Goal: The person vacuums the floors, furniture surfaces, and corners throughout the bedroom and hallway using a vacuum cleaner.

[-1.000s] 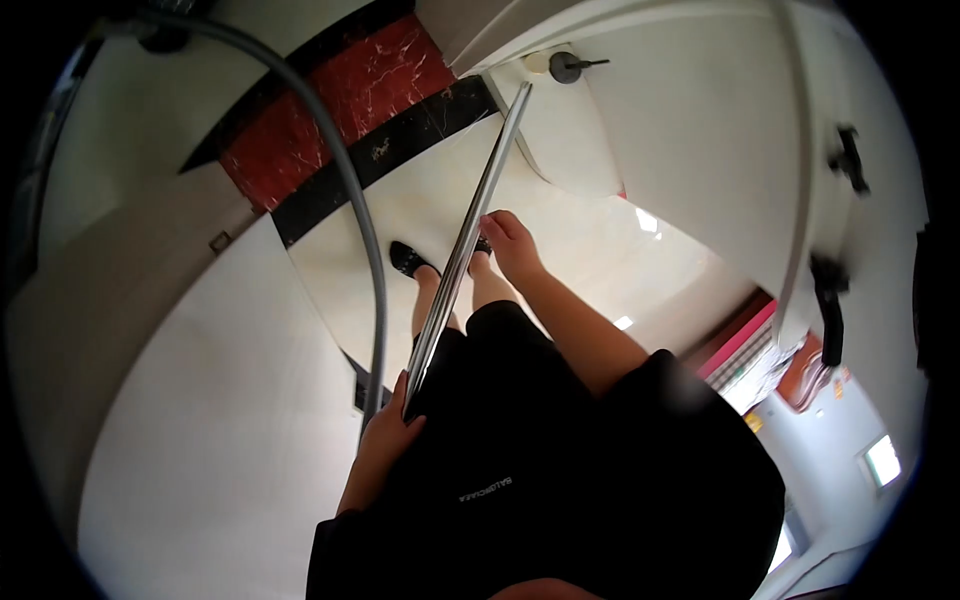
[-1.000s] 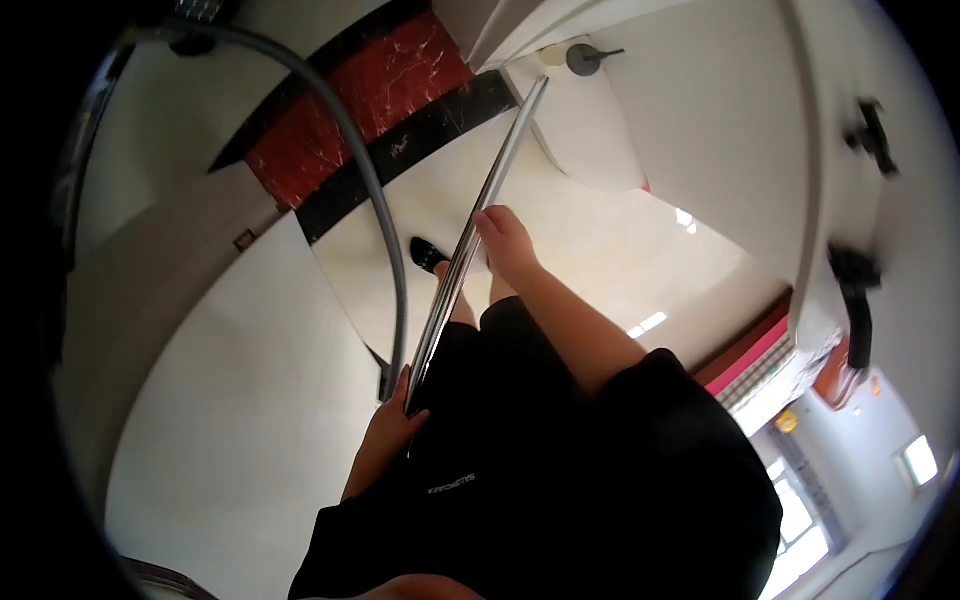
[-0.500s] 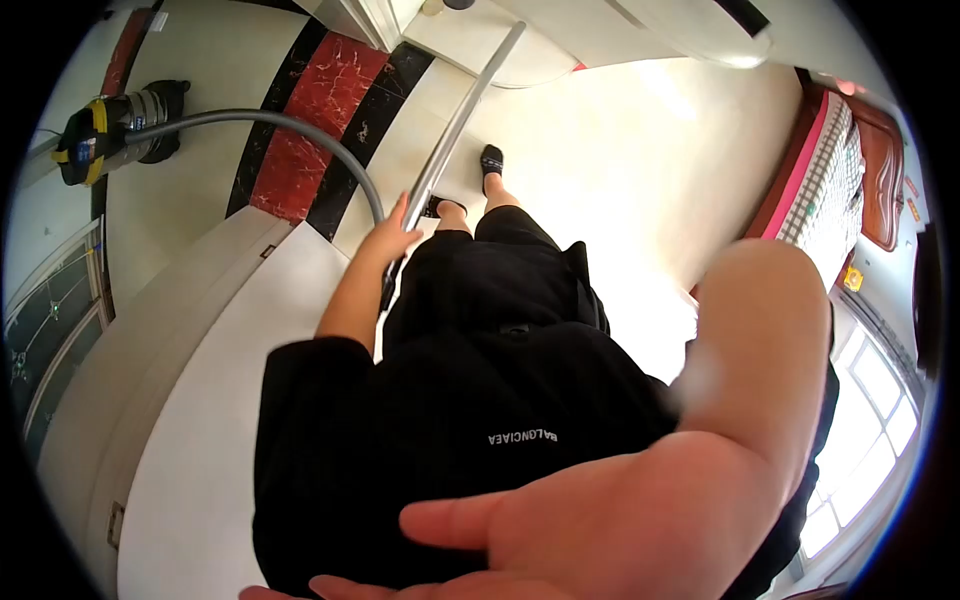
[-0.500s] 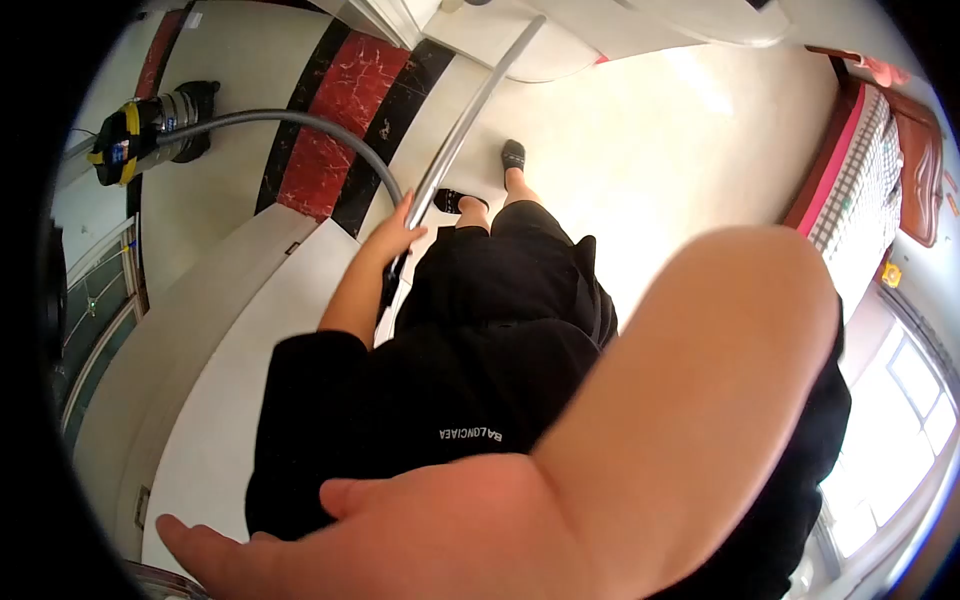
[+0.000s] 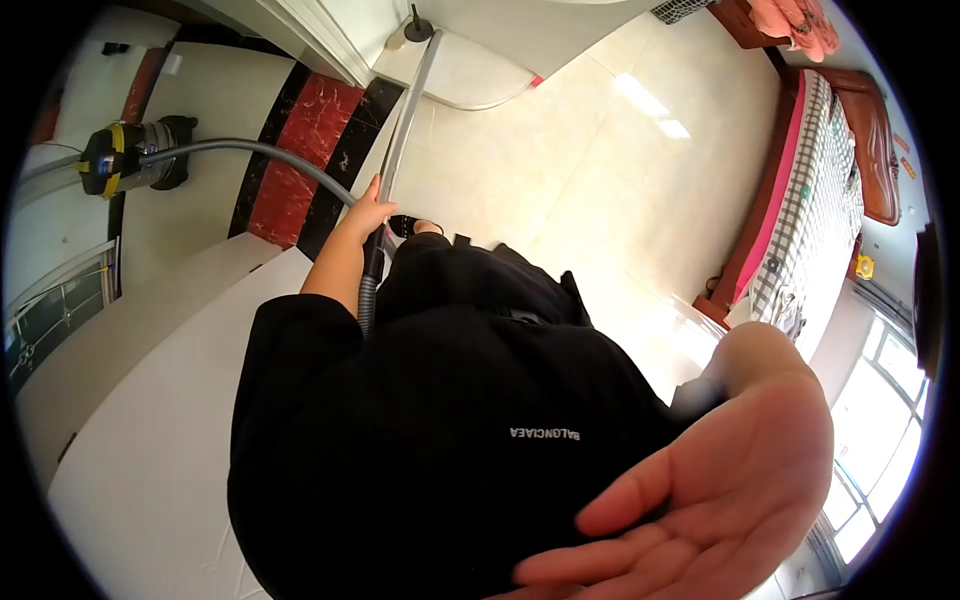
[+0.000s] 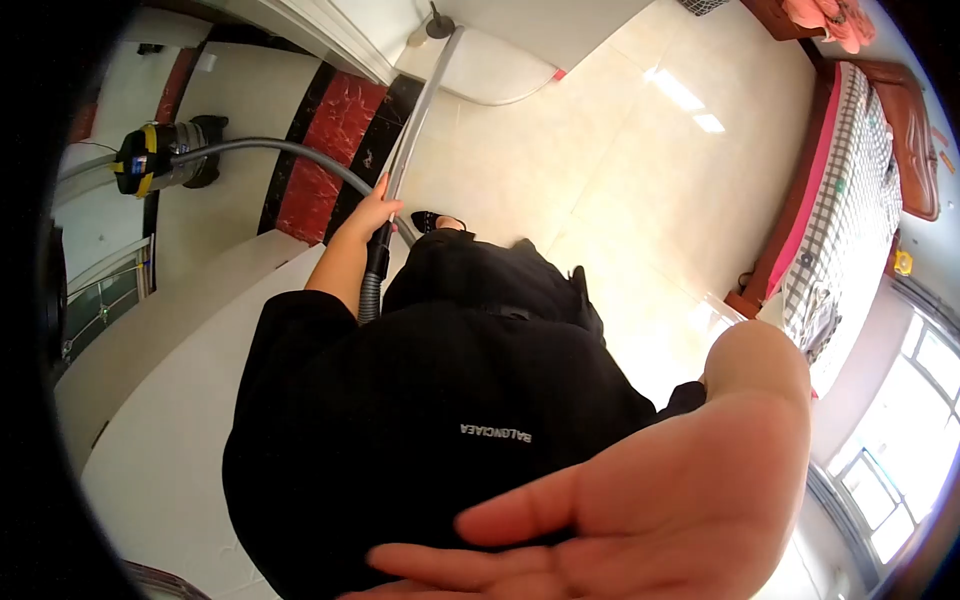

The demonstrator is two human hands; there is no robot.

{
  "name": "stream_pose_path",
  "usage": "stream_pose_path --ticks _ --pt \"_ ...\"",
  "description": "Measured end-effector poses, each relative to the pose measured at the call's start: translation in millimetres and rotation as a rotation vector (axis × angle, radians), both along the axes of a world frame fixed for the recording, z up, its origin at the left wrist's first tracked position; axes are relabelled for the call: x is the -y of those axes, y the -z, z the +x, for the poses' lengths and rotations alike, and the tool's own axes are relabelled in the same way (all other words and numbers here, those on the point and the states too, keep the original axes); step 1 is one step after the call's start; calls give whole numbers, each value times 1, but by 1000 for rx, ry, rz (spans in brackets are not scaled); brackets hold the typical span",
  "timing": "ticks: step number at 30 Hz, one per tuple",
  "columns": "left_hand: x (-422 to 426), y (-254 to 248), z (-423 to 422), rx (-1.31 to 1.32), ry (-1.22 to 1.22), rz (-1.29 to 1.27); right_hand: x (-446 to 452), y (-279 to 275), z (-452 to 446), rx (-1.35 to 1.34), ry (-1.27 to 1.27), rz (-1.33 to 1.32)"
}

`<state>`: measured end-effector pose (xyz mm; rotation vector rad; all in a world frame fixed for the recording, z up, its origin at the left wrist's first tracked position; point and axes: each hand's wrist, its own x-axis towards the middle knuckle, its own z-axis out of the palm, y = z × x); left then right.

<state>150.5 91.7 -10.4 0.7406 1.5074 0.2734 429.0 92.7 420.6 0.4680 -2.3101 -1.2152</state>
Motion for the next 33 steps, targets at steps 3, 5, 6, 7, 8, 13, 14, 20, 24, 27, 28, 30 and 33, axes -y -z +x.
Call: stream_pose_path --ticks 3,5,6,7,8,13,14,20,24,27,28,30,33 --pt "-1 8 17 -69 46 13 28 20 41 -90 15 -1108" --pt "2 -3 41 -80 60 -42 58 39 72 -286 552 -1108" --pt "7 -10 53 -88 63 -37 60 54 86 -268 589 -1094" --pt "14 -17 66 -69 88 -50 61 70 101 -250 625 -1080" --pt "19 -23 75 -52 112 -59 68 79 114 -270 660 -1137" --pt "73 -12 96 125 76 79 112 111 176 -448 870 -1406" --pt "85 -21 101 166 48 107 120 117 185 -467 868 -1397" --pt "120 -98 97 36 12 154 141 162 196 -510 860 -1523" --pt "132 -127 89 39 -123 224 138 177 189 -501 763 -1514" --pt "130 -137 82 -10 -162 341 136 189 180 -504 672 -1540" --pt "126 -142 81 -43 -175 369 135 191 179 -498 647 -1547" --pt "118 -143 73 -64 -165 382 136 192 175 -484 647 -1537" --pt "116 -150 72 -42 -211 432 136 190 174 -445 586 -1568"
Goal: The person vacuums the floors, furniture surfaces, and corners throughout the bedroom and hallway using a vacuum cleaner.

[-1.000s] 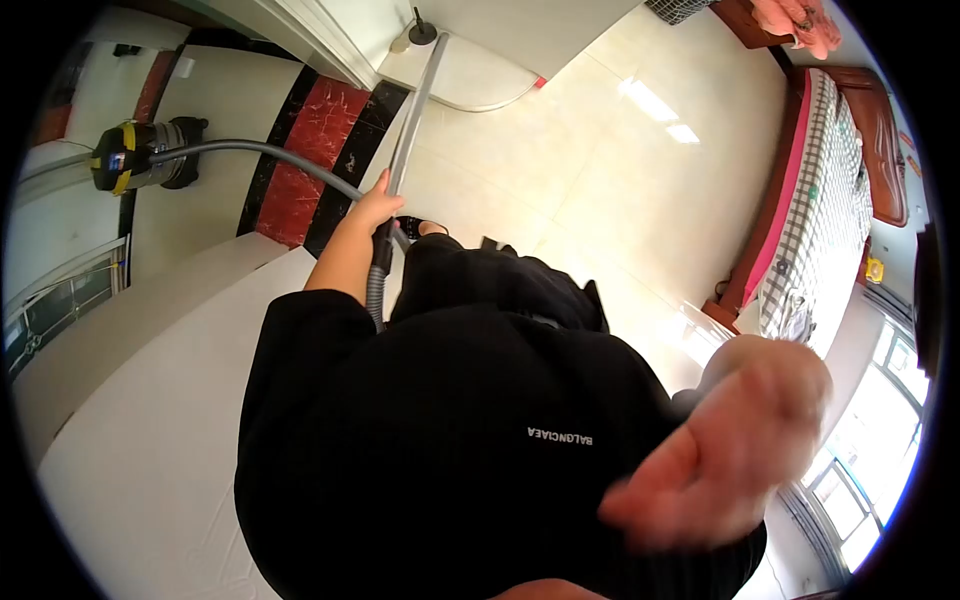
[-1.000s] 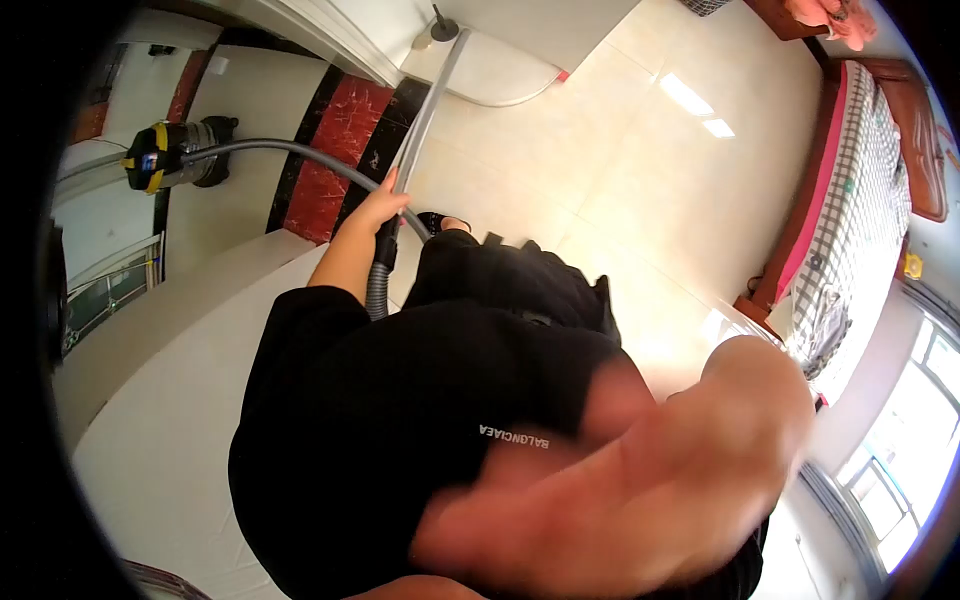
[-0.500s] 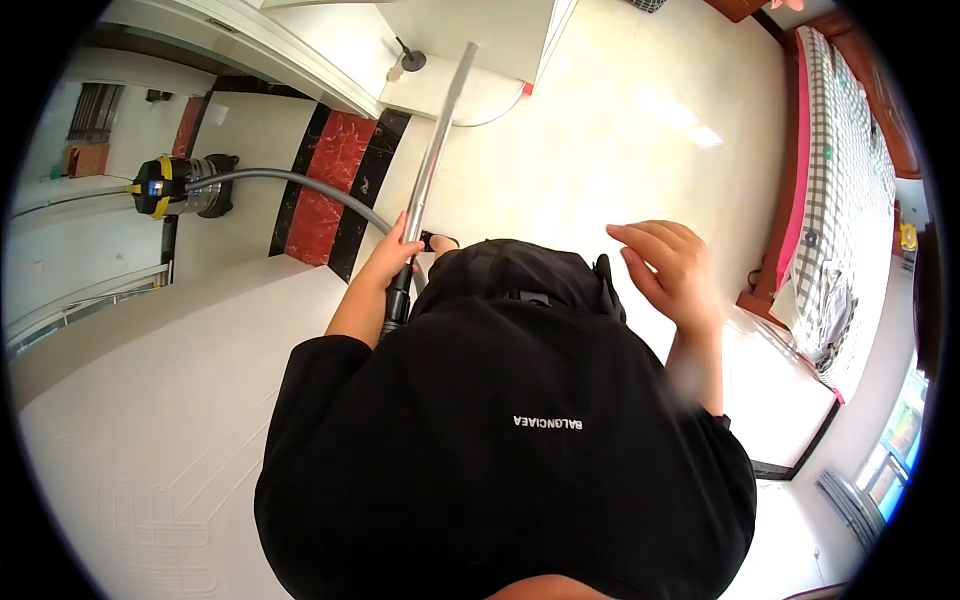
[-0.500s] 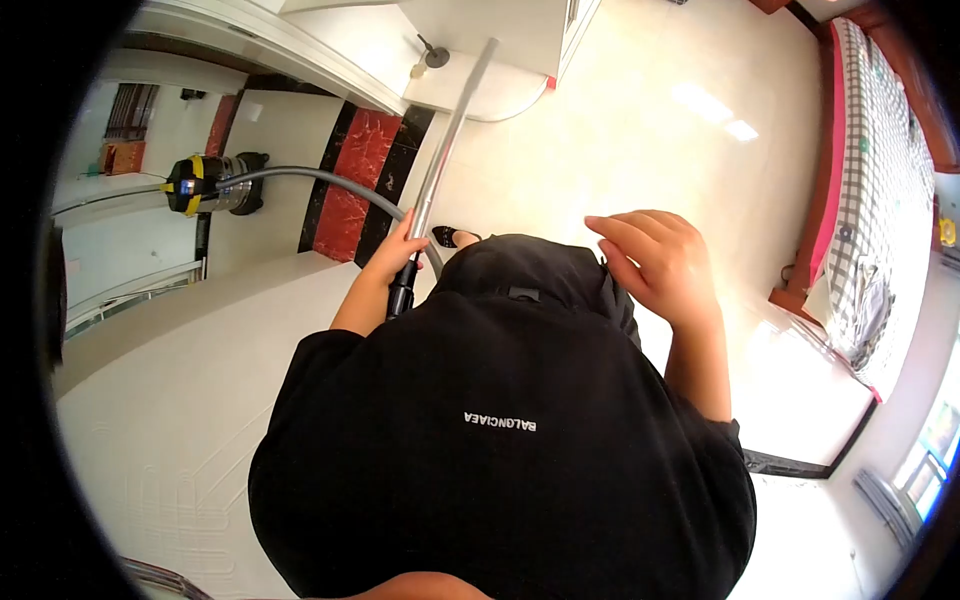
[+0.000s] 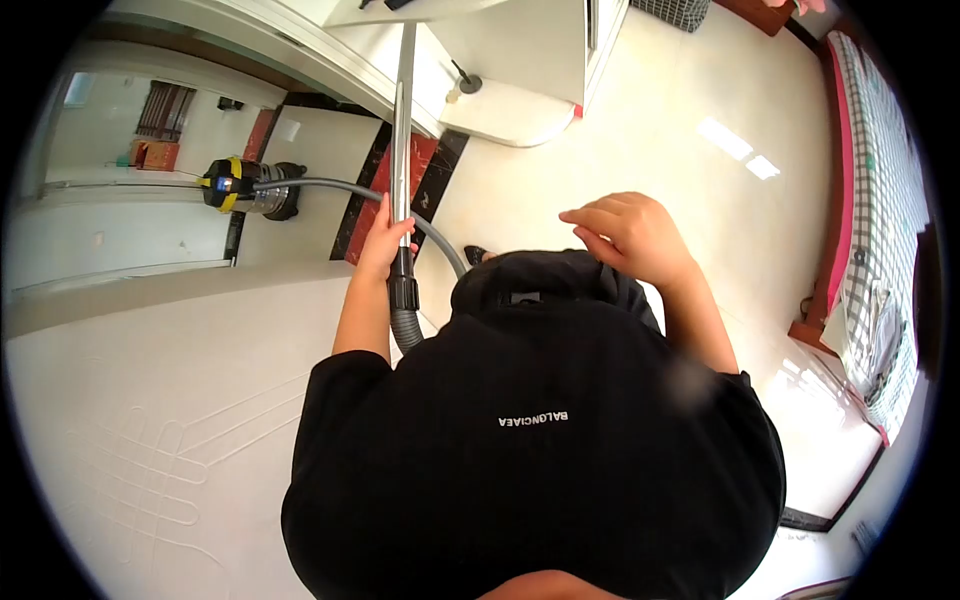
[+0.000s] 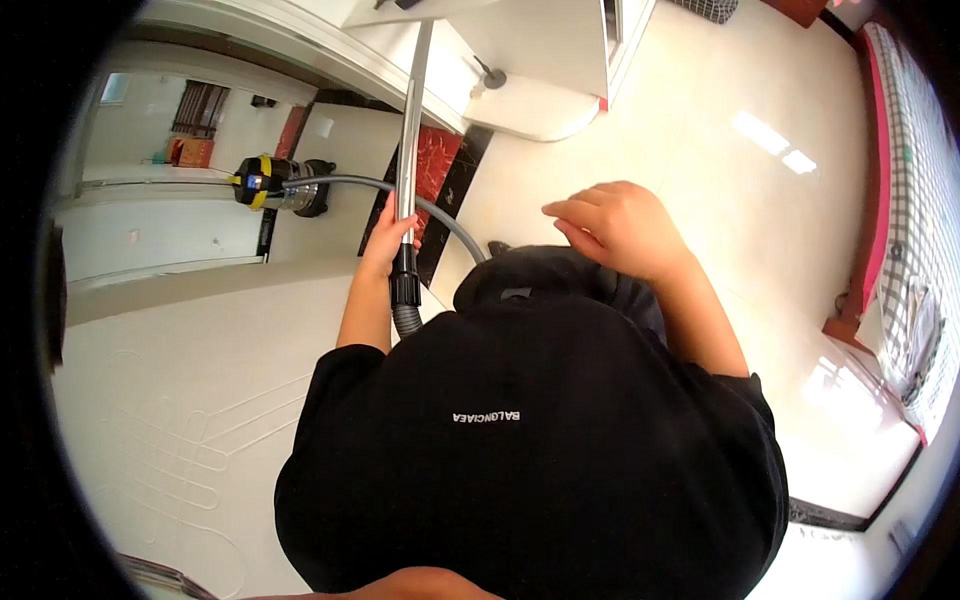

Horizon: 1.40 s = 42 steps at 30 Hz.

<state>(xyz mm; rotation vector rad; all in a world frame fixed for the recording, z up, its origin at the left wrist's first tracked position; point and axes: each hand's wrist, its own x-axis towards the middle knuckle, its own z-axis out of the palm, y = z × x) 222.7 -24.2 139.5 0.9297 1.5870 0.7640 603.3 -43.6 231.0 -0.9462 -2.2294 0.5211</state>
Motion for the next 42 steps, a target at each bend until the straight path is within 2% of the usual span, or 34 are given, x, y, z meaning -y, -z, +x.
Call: stream_pose_path --ticks 6,9,13,14,19,23,28,38,42 --pt "-3 5 1 55 -17 118 12 17 5 27 13 -55" --pt "7 -21 18 78 -38 116 18 16 5 71 0 -76" --pt "23 -18 8 97 -63 189 24 16 7 79 42 -165" --pt "25 -23 7 100 -66 87 25 20 8 87 34 -154" --pt "10 5 10 163 -101 188 23 19 1 161 15 -151" --pt "12 10 5 147 -120 167 16 17 -6 180 61 -154" --pt "23 12 3 141 -101 202 4 21 -17 197 -40 -165" --pt "140 2 -4 43 -203 62 -18 25 -30 216 -144 -260" --pt "153 -8 4 16 -229 52 -29 37 -36 269 -236 -266"
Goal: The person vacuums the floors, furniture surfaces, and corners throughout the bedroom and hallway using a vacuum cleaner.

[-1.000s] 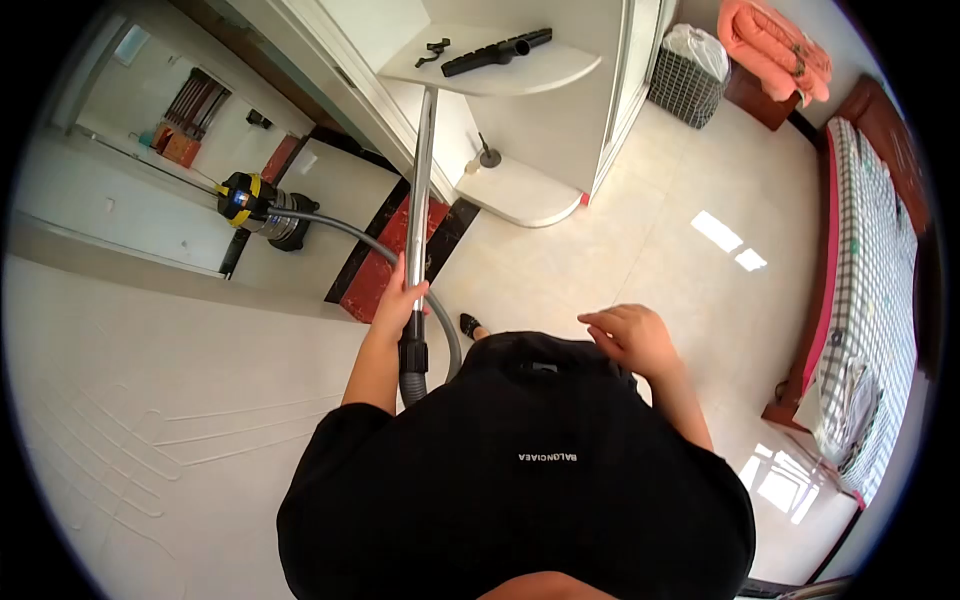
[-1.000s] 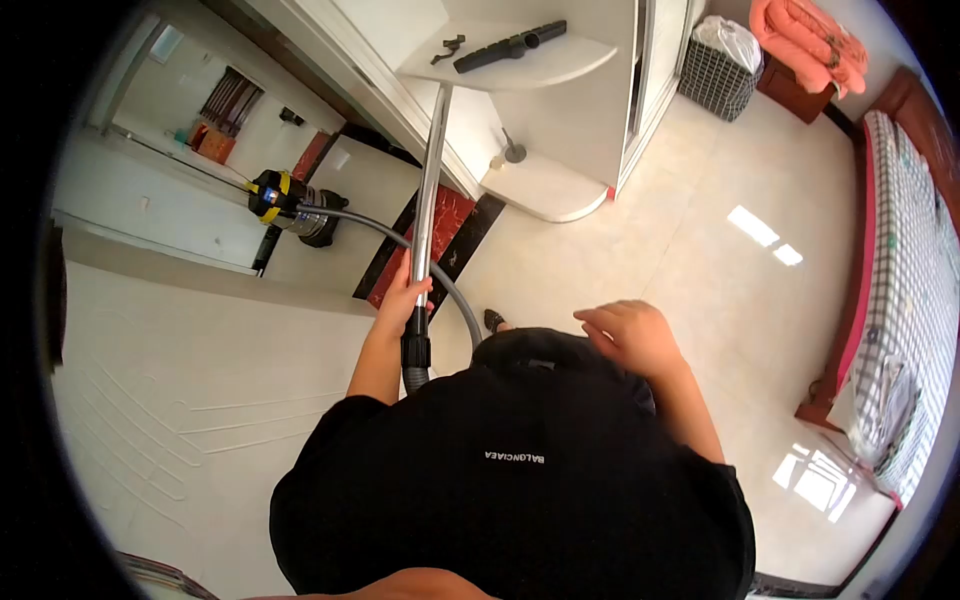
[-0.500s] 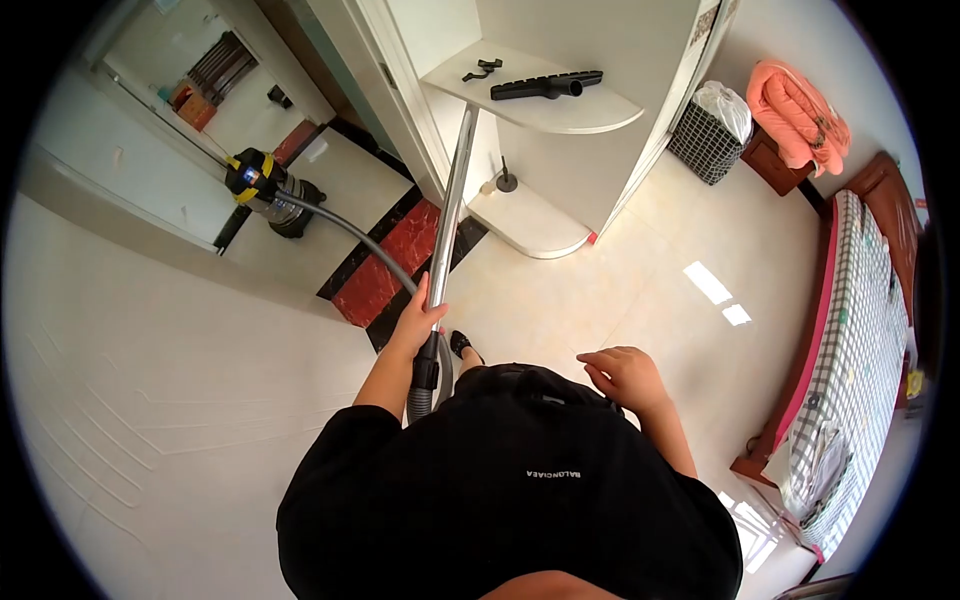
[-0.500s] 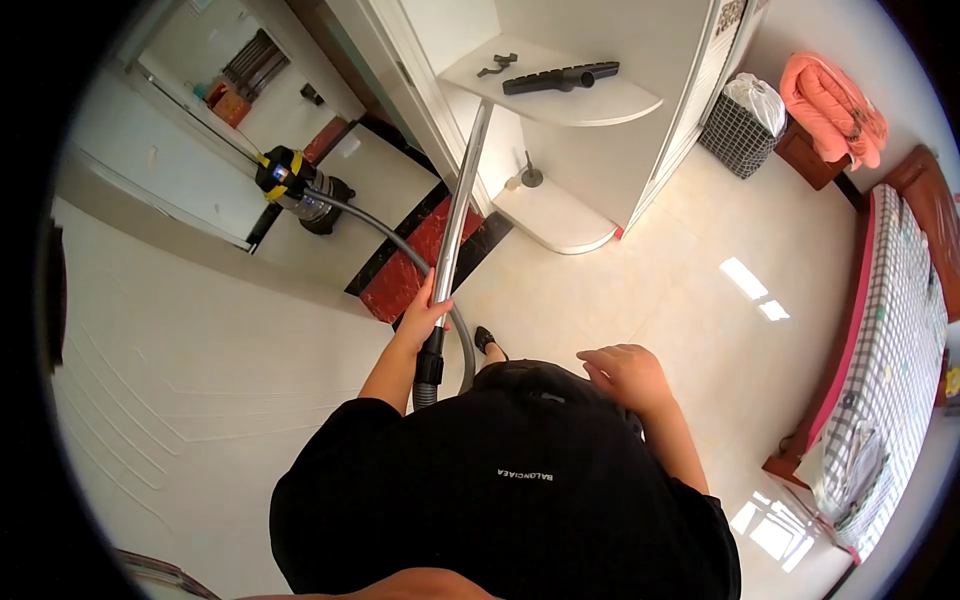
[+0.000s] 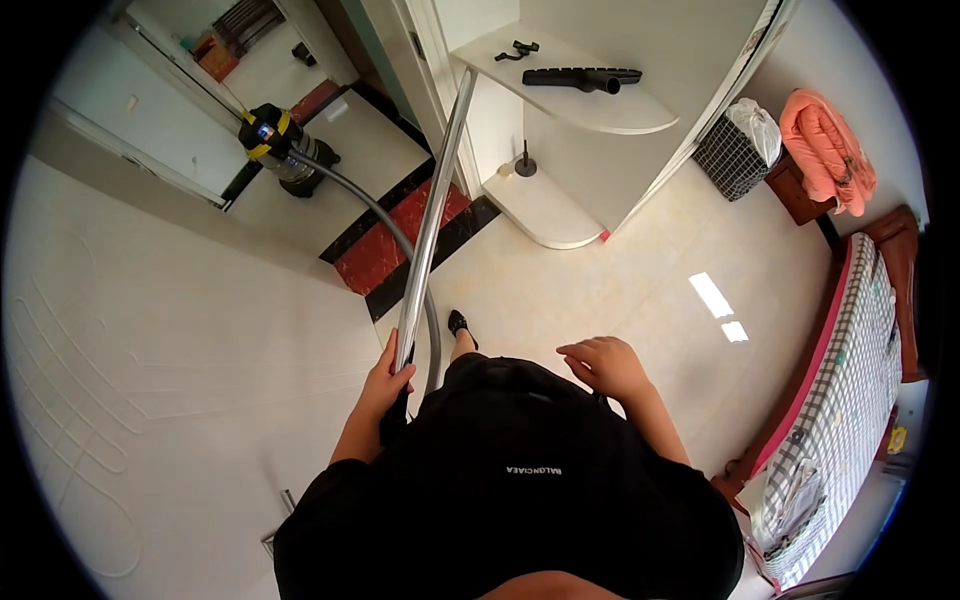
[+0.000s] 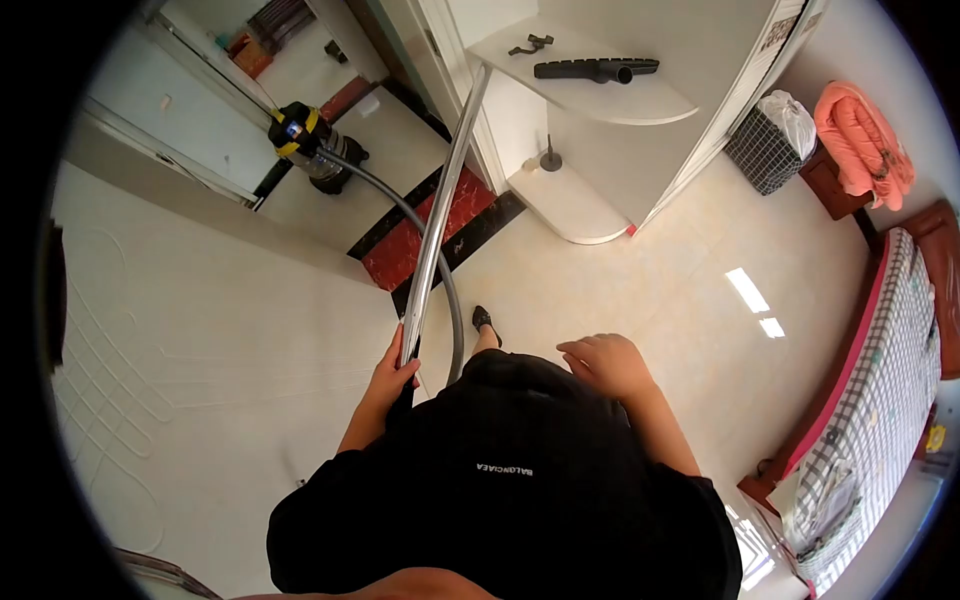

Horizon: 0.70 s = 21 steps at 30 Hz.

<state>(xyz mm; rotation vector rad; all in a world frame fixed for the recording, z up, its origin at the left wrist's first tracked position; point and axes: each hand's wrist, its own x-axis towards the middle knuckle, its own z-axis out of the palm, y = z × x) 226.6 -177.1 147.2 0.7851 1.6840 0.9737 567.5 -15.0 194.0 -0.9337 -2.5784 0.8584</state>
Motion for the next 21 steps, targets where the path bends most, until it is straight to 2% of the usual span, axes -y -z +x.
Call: stream_pose_path --ticks 5,11,15,21 --pt "1 13 8 0 8 35 -15 -7 -17 -69 -78 92" --pt "8 3 19 -37 21 -82 -11 6 -14 -26 -147 23" --pt "19 8 23 -90 42 -50 -4 10 -2 12 -41 3" --pt "15 8 26 -74 33 -48 3 17 10 34 -42 -62"
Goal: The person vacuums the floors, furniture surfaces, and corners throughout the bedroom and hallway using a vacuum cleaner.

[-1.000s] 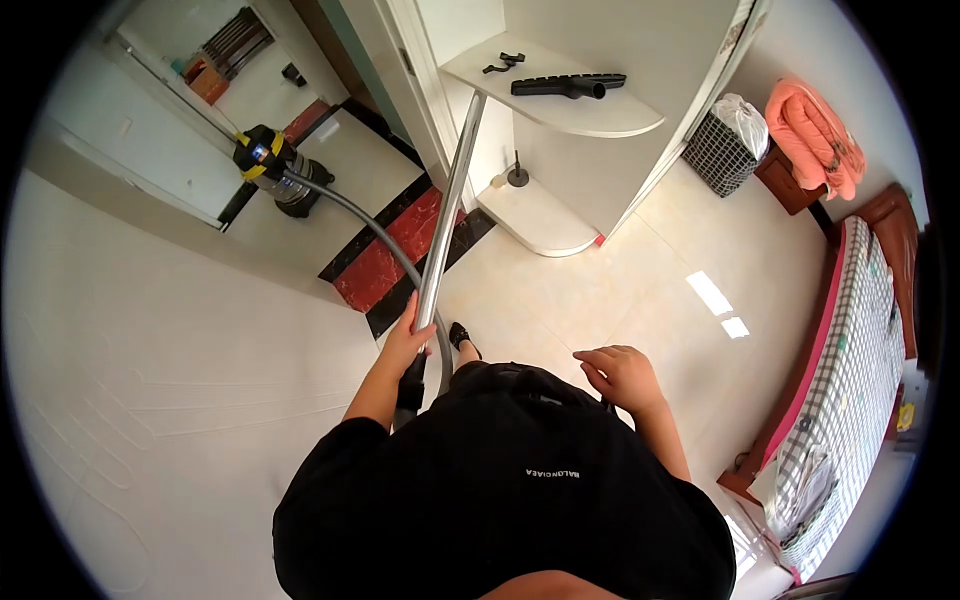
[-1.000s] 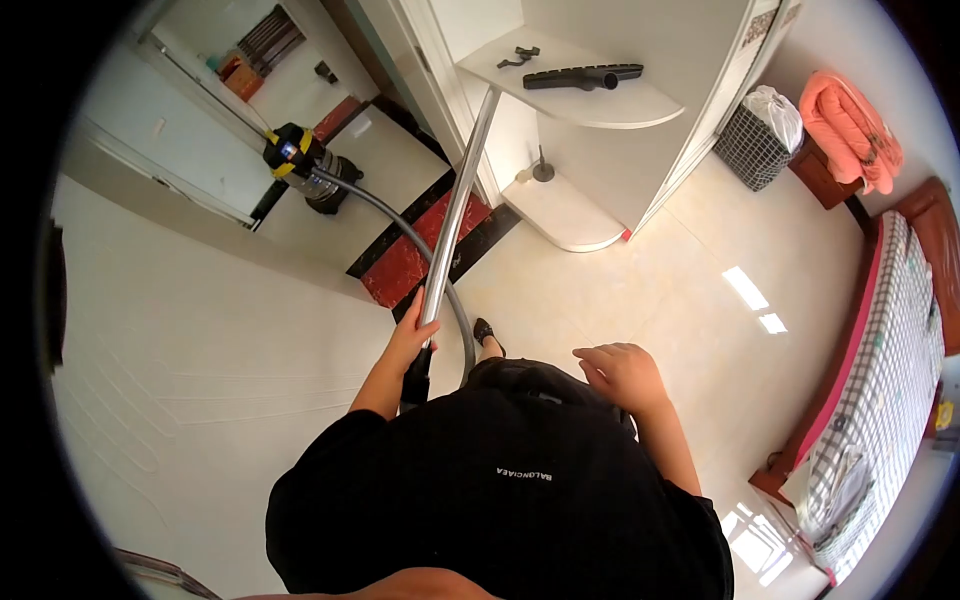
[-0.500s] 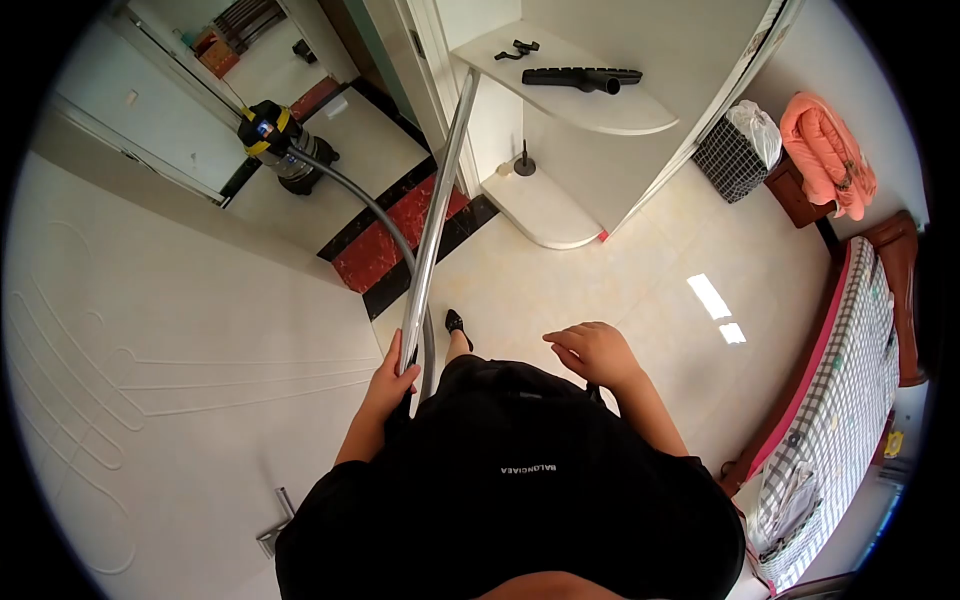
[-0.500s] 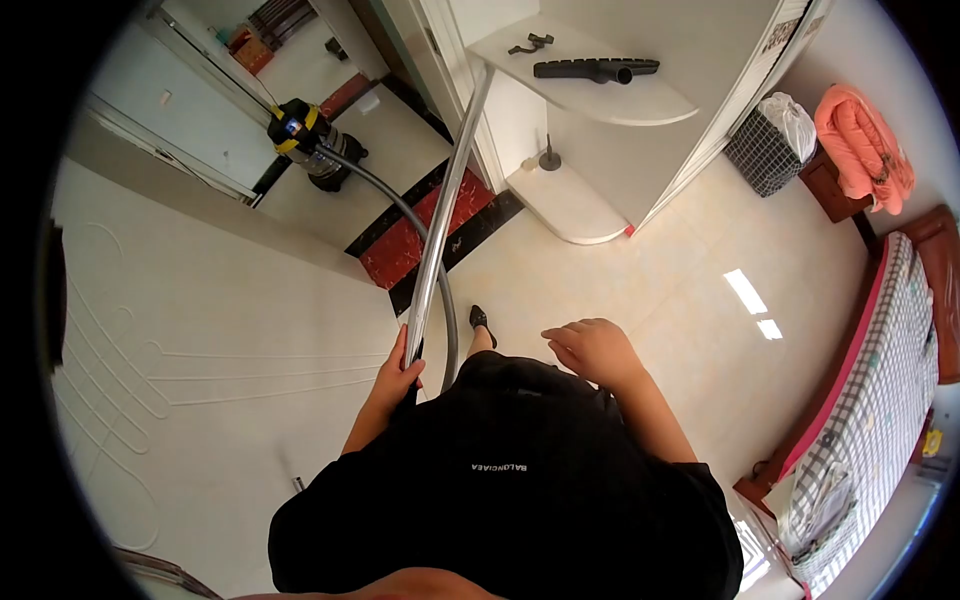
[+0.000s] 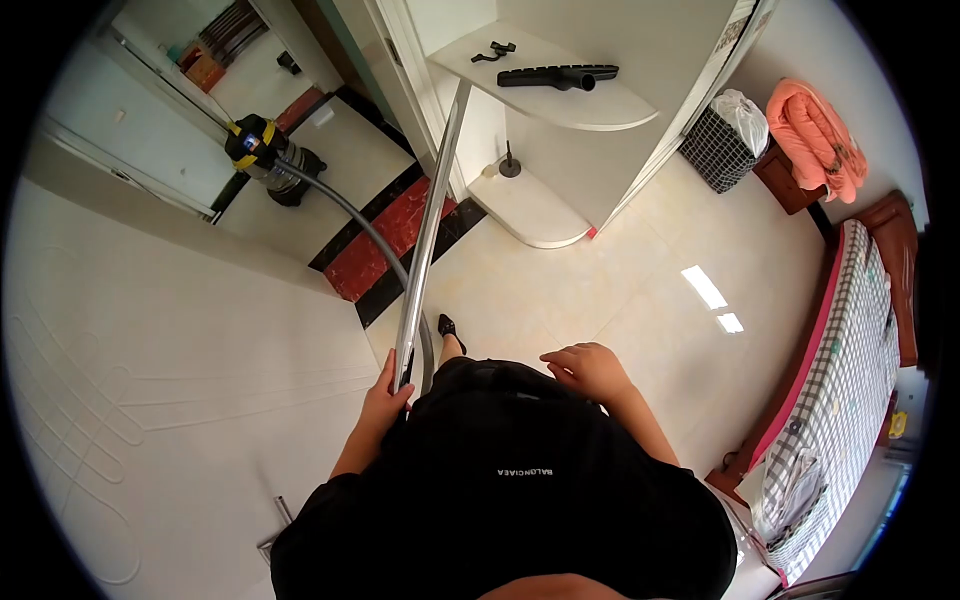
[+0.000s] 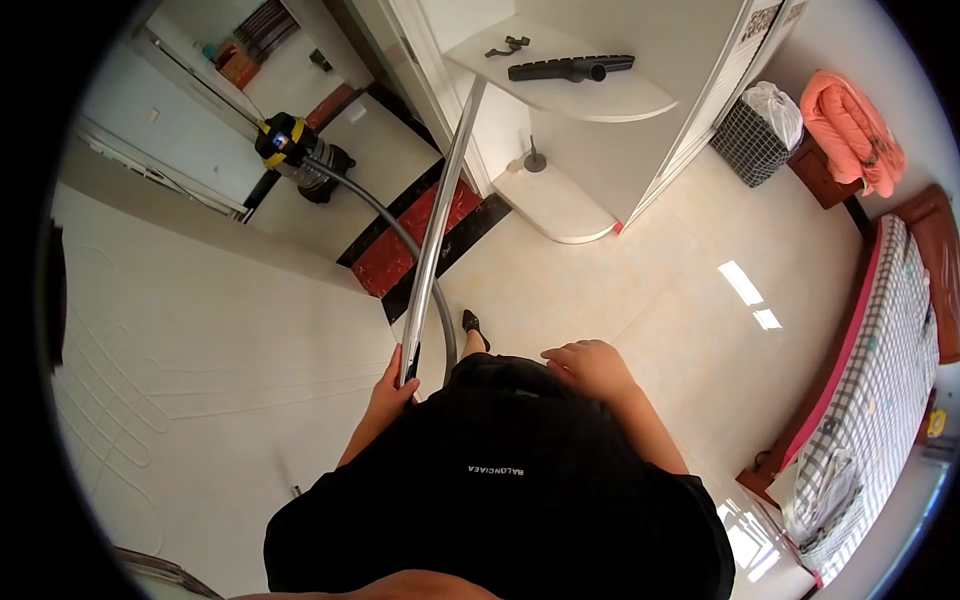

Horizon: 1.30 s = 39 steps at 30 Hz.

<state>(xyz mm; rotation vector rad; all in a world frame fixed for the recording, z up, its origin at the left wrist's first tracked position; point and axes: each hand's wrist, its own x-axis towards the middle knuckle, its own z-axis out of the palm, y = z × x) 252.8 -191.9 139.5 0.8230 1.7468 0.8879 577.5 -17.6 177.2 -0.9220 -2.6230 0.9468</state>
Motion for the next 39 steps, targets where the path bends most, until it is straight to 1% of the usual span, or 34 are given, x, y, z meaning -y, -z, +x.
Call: stream_pose_path --ticks 3,5,9,11,13,16,19,21,23,25,27,29,32,34,36,39 --pt "2 -8 0 -11 28 12 2 0 -1 -29 30 26" --pt "6 -15 3 -33 47 -56 2 3 0 -30 37 27" --pt "-1 -6 1 -14 30 -16 1 2 -2 -12 -8 17" --pt "-5 -4 -1 -9 84 -131 1 -3 -5 1 -5 20" --pt "-8 0 -1 22 95 -146 3 -7 -3 2 8 26" --pt "-18 20 -7 88 123 -178 6 3 3 -16 62 41" --pt "-30 56 -15 104 183 -285 15 7 12 36 129 10" --pt "-45 88 -20 175 185 -231 20 10 18 55 165 -8" --pt "-69 111 -24 145 224 -248 26 9 21 86 214 -45" --pt "-100 139 -29 115 231 -318 33 8 25 106 249 -79" --pt "-138 152 -34 130 248 -361 35 9 24 124 279 -110" --pt "-168 159 -37 145 264 -402 35 10 21 164 303 -129" --pt "-207 149 -36 119 265 -458 31 5 11 171 381 -133" --pt "-226 145 -39 23 320 -475 24 2 2 189 419 -160" --pt "-239 149 -49 39 362 -498 20 2 -11 206 462 -191" --pt "-258 146 -61 -8 393 -490 12 5 -31 123 502 -184"
